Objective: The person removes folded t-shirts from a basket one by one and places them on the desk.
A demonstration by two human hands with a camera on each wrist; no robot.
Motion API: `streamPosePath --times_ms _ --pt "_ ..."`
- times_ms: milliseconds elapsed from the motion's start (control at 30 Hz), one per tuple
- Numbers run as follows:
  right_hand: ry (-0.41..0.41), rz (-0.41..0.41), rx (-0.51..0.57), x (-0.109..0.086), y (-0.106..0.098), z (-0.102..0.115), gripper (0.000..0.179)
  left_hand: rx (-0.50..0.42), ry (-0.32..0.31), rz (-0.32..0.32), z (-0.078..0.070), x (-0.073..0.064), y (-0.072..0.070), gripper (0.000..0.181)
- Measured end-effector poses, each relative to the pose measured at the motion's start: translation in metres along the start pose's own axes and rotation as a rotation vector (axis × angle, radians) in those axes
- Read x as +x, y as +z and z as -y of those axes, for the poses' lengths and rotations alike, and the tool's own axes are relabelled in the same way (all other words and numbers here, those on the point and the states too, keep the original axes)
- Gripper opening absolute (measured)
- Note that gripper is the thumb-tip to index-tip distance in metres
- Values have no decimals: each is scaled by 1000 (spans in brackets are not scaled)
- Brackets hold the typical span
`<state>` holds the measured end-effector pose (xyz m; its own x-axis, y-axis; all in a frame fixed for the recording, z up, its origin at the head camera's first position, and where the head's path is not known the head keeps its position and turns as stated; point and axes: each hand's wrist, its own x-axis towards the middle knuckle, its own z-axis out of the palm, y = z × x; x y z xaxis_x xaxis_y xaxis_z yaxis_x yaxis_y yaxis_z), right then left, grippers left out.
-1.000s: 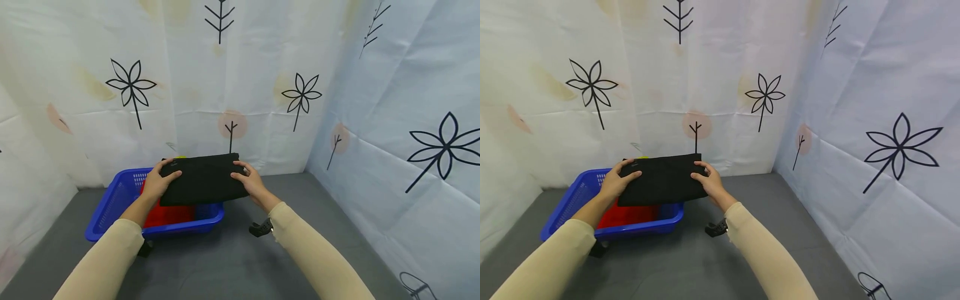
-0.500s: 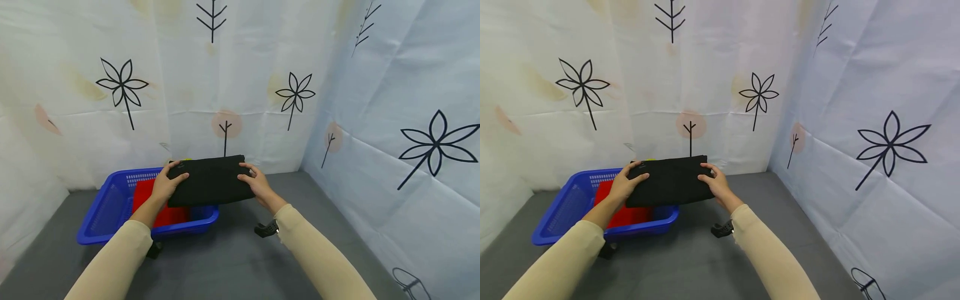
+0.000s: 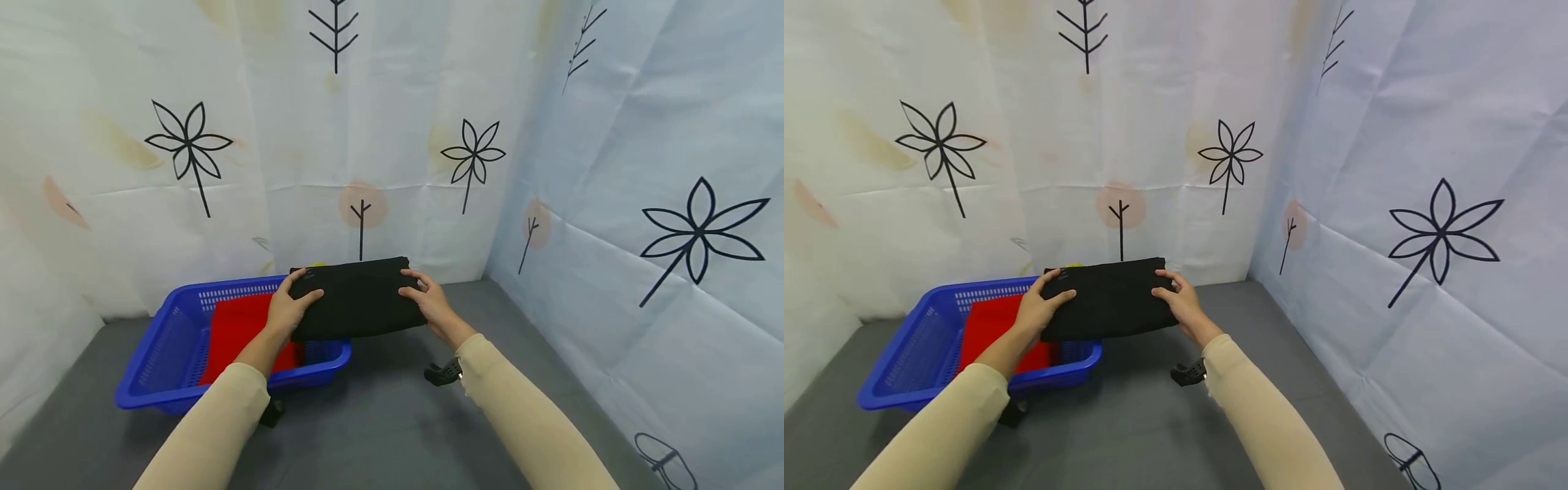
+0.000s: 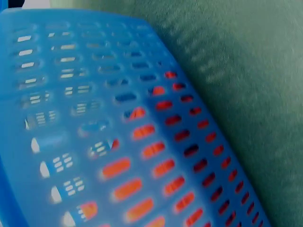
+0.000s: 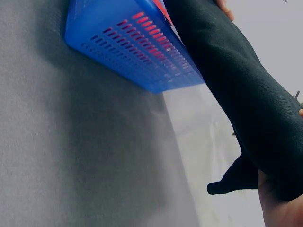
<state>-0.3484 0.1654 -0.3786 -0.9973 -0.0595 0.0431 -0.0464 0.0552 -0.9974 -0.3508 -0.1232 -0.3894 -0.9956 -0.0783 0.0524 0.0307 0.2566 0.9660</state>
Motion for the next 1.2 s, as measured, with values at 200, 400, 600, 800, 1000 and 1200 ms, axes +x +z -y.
streamPosePath --times_ms 200,400,600,800,1000,1200 --pt "-3 -31 -50 3 -15 -9 45 4 -12 14 5 -1 20 73" --pt "28 -17 -51 1 -29 -11 48 17 -15 22 6 -2 36 75" --pt "48 -36 -38 5 -38 -19 47 24 -7 26 4 -2 44 74" --pt "66 -38 -7 7 -48 -20 46 43 9 20 -1 0 53 73" --pt "70 -35 15 10 -59 -19 47 60 21 22 -8 1 63 73" --pt "87 -37 -19 10 -70 -19 48 93 23 0 -12 3 76 72"
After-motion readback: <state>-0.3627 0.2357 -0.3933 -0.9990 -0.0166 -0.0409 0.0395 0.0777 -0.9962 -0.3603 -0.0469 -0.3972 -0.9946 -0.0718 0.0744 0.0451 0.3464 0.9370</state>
